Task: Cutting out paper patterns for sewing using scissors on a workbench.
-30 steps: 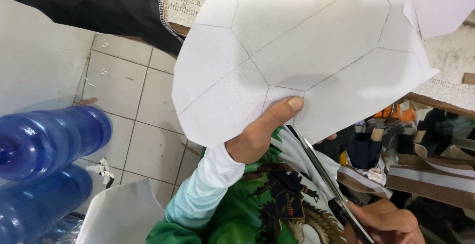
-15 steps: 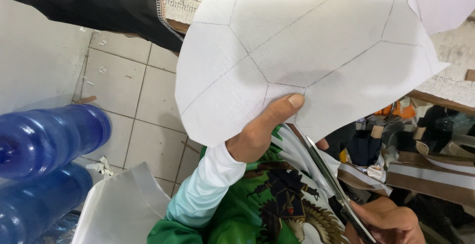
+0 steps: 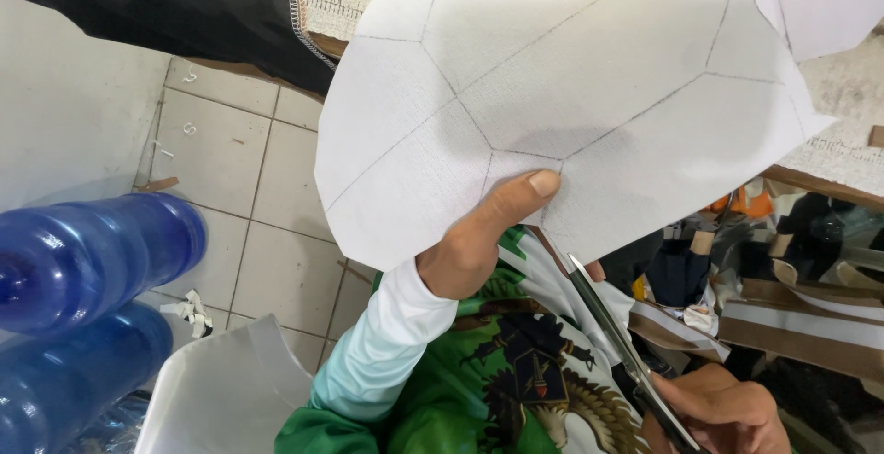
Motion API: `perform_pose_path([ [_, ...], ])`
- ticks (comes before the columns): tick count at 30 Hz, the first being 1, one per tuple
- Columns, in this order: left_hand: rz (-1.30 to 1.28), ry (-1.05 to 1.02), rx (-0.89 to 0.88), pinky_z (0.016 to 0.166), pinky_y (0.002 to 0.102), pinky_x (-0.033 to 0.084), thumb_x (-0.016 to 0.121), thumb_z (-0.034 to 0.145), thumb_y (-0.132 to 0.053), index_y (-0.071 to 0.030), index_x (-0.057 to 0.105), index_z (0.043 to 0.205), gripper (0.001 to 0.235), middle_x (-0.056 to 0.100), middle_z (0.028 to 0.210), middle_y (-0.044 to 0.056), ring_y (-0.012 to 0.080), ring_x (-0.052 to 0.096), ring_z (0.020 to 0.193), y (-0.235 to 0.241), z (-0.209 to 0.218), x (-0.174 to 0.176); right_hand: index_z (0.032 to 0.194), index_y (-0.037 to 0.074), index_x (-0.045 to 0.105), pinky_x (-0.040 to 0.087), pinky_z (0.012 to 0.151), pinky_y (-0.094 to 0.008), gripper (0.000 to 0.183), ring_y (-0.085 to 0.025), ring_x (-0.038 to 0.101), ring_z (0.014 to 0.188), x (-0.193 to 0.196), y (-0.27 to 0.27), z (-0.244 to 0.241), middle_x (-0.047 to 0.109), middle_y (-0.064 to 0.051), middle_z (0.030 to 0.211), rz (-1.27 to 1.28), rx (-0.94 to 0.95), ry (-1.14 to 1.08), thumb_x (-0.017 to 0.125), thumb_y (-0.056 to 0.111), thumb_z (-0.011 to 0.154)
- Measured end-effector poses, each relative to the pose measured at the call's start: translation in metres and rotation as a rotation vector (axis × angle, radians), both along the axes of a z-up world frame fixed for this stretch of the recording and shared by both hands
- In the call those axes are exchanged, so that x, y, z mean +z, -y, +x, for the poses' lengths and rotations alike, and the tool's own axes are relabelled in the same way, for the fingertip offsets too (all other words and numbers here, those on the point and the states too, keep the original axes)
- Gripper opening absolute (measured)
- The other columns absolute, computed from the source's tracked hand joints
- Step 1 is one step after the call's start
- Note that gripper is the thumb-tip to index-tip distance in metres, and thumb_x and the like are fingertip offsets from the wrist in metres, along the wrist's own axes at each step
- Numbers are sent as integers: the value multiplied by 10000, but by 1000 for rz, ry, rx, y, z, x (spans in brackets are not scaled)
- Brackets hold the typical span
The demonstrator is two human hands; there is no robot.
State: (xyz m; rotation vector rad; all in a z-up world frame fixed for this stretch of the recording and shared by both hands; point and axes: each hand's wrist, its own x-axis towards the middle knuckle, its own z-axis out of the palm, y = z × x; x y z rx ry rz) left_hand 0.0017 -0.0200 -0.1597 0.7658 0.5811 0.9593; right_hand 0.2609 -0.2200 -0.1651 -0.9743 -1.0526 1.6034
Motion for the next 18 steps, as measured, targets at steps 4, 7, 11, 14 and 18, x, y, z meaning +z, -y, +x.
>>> perform_pose_path([
  [4, 47, -2, -59, 1356, 425, 396, 524, 1075, -359, -36, 677, 1263, 403, 666, 1360, 118, 313, 580, 1424, -3, -4, 9, 1321, 4, 645, 600, 481, -310, 558, -182, 659, 451, -5, 7, -2, 728, -253, 923, 70, -57, 10, 793, 489, 1087],
  [7, 117, -39, -131, 1390, 378, 369, 446, 1108, -395, -115, 760, 1062, 423, 731, 1247, 64, 276, 622, 1383, -5, -7, 13, 1328, 34, 652, 614, 464, -279, 499, -161, 640, 456, 6, -2, -14, 743, -269, 984, 107, -107, 15, 783, 462, 1109],
  [11, 66, -43, -62, 1339, 398, 432, 517, 1080, -382, -60, 723, 1196, 400, 722, 1277, 112, 320, 631, 1387, -3, -5, 13, 1290, -70, 656, 499, 388, -252, 717, -126, 575, 414, 16, -9, -16, 810, -105, 622, -42, -86, 86, 873, 546, 995],
  [14, 112, -256, 75, 1329, 414, 411, 592, 1029, -344, -79, 654, 1310, 391, 641, 1419, 122, 312, 583, 1430, 0, -4, 4, 1284, -60, 668, 504, 392, -256, 725, -123, 607, 413, 13, -3, -15, 778, -94, 582, -41, -135, 140, 836, 590, 1009],
  [18, 129, -110, -111, 1415, 340, 331, 477, 1105, -400, -138, 754, 1158, 385, 724, 1307, 56, 274, 593, 1451, -4, -7, 15, 1308, -48, 661, 467, 396, -284, 715, -130, 568, 412, 15, -3, -14, 787, -115, 601, -53, -127, 119, 859, 563, 993],
])
